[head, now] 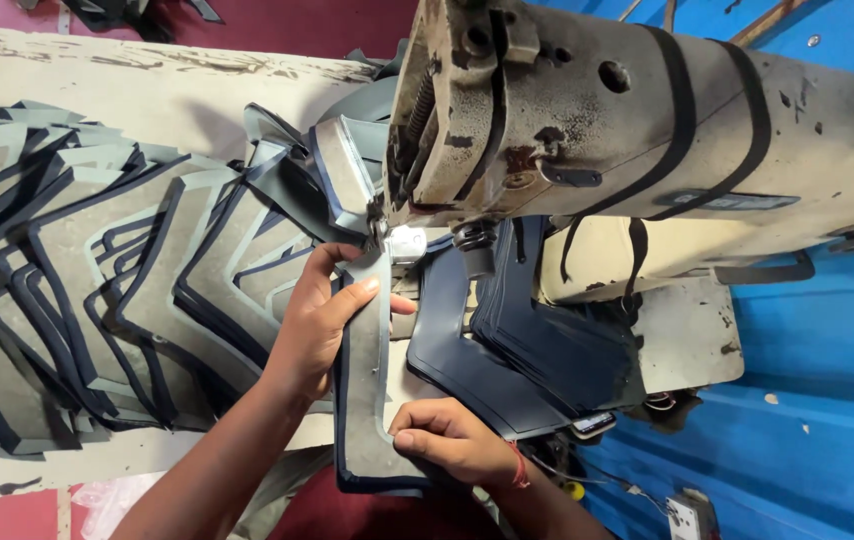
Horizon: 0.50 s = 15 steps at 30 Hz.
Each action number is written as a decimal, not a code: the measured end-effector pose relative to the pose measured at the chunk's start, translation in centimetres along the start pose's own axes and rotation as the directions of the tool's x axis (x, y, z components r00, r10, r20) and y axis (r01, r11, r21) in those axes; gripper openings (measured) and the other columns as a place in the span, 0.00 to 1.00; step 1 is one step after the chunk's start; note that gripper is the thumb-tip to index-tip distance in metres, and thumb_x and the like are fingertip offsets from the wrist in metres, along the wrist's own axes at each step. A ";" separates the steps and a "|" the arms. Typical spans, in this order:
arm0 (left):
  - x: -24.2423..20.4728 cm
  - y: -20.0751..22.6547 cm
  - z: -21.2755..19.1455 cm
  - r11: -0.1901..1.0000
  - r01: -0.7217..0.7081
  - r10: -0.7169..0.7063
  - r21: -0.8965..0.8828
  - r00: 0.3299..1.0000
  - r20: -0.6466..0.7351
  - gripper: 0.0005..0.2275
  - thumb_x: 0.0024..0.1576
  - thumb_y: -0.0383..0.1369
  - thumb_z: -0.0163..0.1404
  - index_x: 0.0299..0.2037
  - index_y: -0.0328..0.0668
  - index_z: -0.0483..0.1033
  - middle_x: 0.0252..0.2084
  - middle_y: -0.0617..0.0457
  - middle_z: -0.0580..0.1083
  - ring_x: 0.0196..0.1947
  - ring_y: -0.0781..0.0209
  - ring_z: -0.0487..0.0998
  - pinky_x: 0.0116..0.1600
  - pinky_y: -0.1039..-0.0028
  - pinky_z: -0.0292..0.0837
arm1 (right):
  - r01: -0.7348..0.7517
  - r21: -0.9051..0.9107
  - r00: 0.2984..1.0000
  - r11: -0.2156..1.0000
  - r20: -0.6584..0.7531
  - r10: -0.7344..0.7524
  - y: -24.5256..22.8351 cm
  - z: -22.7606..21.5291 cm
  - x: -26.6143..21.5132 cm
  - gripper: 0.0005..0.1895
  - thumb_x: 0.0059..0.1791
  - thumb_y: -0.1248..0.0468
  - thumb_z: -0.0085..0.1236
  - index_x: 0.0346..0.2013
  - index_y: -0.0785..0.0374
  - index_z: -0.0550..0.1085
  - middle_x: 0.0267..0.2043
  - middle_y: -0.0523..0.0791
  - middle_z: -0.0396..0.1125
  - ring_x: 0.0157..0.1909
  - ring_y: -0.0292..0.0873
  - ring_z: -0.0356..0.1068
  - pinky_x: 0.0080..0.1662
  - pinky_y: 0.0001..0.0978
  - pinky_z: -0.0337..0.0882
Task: Stitch together pre-cut shoe components using an industrial sewing machine.
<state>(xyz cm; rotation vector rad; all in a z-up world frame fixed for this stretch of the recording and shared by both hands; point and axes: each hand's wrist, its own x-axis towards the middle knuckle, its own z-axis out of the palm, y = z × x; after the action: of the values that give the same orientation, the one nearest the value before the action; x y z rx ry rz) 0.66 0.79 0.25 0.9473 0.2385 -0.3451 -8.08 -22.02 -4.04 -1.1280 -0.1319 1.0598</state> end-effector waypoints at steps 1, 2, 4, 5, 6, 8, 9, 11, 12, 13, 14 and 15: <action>0.0 0.0 0.1 1.000 0.000 0.000 0.001 1.000 0.001 0.17 0.60 0.28 0.46 0.58 0.43 0.57 0.39 0.31 0.80 0.32 0.61 0.77 0.37 0.75 0.74 | 0.001 0.000 1.000 1.000 -0.001 -0.001 0.3 0.0 0.1 0.09 0.58 0.63 0.53 0.40 0.68 0.73 0.31 0.35 0.63 0.33 0.28 0.58 0.37 0.21 0.59; 0.0 0.1 0.2 0.999 -0.024 0.024 0.031 1.000 0.007 0.17 0.60 0.28 0.46 0.57 0.43 0.57 0.39 0.32 0.80 0.32 0.62 0.78 0.35 0.76 0.74 | 0.014 -0.020 1.000 1.000 -0.017 -0.015 0.5 0.1 0.2 0.09 0.57 0.63 0.53 0.40 0.68 0.73 0.32 0.35 0.64 0.35 0.27 0.59 0.38 0.21 0.60; 0.2 0.0 0.3 0.997 -0.048 0.047 0.061 0.999 0.018 0.16 0.60 0.28 0.47 0.57 0.43 0.57 0.40 0.33 0.79 0.32 0.62 0.79 0.34 0.76 0.73 | 0.028 -0.041 0.999 0.999 -0.036 -0.030 1.0 0.1 0.2 0.08 0.57 0.64 0.53 0.41 0.68 0.73 0.34 0.35 0.65 0.36 0.27 0.60 0.40 0.21 0.61; 0.3 -0.1 0.3 0.994 -0.067 0.066 0.081 0.998 0.024 0.16 0.61 0.29 0.46 0.57 0.42 0.57 0.40 0.34 0.79 0.32 0.63 0.79 0.33 0.77 0.72 | 0.041 -0.039 0.998 0.998 -0.050 -0.043 1.3 0.0 0.2 0.09 0.57 0.63 0.53 0.41 0.68 0.74 0.33 0.35 0.64 0.36 0.27 0.60 0.40 0.21 0.61; 0.5 -0.2 0.3 0.991 -0.087 0.085 0.101 0.996 0.030 0.16 0.61 0.30 0.46 0.57 0.42 0.56 0.40 0.35 0.79 0.31 0.64 0.78 0.32 0.77 0.72 | 0.053 -0.038 0.996 0.998 -0.063 -0.055 1.6 0.0 0.2 0.09 0.57 0.63 0.53 0.41 0.68 0.74 0.33 0.35 0.64 0.36 0.27 0.59 0.40 0.21 0.60; 0.5 -0.9 -0.2 0.991 -0.090 0.087 0.096 0.996 0.037 0.16 0.62 0.30 0.46 0.58 0.41 0.57 0.40 0.35 0.80 0.29 0.64 0.76 0.32 0.77 0.72 | 0.093 -0.059 0.991 0.994 -0.087 -0.098 1.6 0.1 0.2 0.09 0.57 0.63 0.53 0.40 0.68 0.73 0.33 0.35 0.64 0.36 0.27 0.59 0.40 0.21 0.61; 0.6 -1.2 -0.5 0.992 -0.089 0.086 0.089 0.995 0.040 0.16 0.63 0.31 0.45 0.59 0.40 0.58 0.41 0.36 0.80 0.28 0.65 0.74 0.32 0.77 0.71 | 0.129 -0.078 0.985 0.989 -0.109 -0.137 1.6 0.2 0.2 0.09 0.57 0.63 0.53 0.40 0.68 0.73 0.33 0.35 0.64 0.36 0.27 0.59 0.40 0.21 0.61; -0.3 -1.9 -0.6 0.997 -0.064 0.061 0.052 0.997 0.051 0.15 0.64 0.32 0.45 0.59 0.39 0.60 0.40 0.36 0.80 0.29 0.63 0.76 0.33 0.76 0.73 | 0.145 -0.073 0.977 0.987 -0.145 -0.154 0.9 0.2 0.3 0.09 0.57 0.64 0.53 0.39 0.68 0.73 0.32 0.35 0.64 0.35 0.27 0.58 0.39 0.21 0.60; -0.8 -2.2 -0.7 0.999 -0.037 0.036 0.016 0.997 0.061 0.15 0.64 0.33 0.44 0.59 0.37 0.62 0.40 0.36 0.80 0.29 0.62 0.78 0.33 0.75 0.75 | 0.161 -0.068 0.969 0.985 -0.179 -0.170 0.6 0.2 0.4 0.08 0.57 0.64 0.54 0.39 0.68 0.73 0.32 0.35 0.64 0.34 0.27 0.58 0.38 0.21 0.60; -1.3 -2.5 -0.8 0.999 -0.038 0.037 0.016 0.997 0.063 0.15 0.64 0.33 0.44 0.59 0.37 0.62 0.40 0.36 0.80 0.29 0.62 0.78 0.33 0.75 0.75 | 0.162 -0.069 0.968 0.984 -0.180 -0.172 0.0 0.1 0.4 0.08 0.57 0.64 0.54 0.39 0.68 0.73 0.32 0.35 0.64 0.34 0.27 0.58 0.38 0.21 0.60; -1.8 -2.9 -0.9 1.000 -0.008 0.009 -0.004 0.997 0.071 0.15 0.64 0.33 0.43 0.58 0.35 0.63 0.39 0.36 0.80 0.31 0.60 0.80 0.35 0.74 0.77 | 0.154 -0.068 0.966 0.986 -0.200 -0.165 -0.5 0.1 0.4 0.08 0.57 0.64 0.53 0.38 0.68 0.73 0.32 0.35 0.64 0.34 0.27 0.59 0.37 0.21 0.60; -2.4 -3.3 -1.1 0.999 0.023 -0.021 -0.026 0.997 0.076 0.15 0.64 0.33 0.43 0.57 0.33 0.65 0.39 0.36 0.79 0.32 0.58 0.82 0.37 0.72 0.79 | 0.143 -0.066 0.964 0.988 -0.218 -0.154 -1.0 0.0 0.4 0.08 0.56 0.64 0.52 0.38 0.67 0.73 0.32 0.35 0.65 0.34 0.27 0.59 0.37 0.21 0.60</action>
<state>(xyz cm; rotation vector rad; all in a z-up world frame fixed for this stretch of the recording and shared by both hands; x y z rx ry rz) -2.84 0.37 -1.99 0.9035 0.1838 -0.3962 -7.25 -21.72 -3.46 -1.2546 -0.0639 0.7946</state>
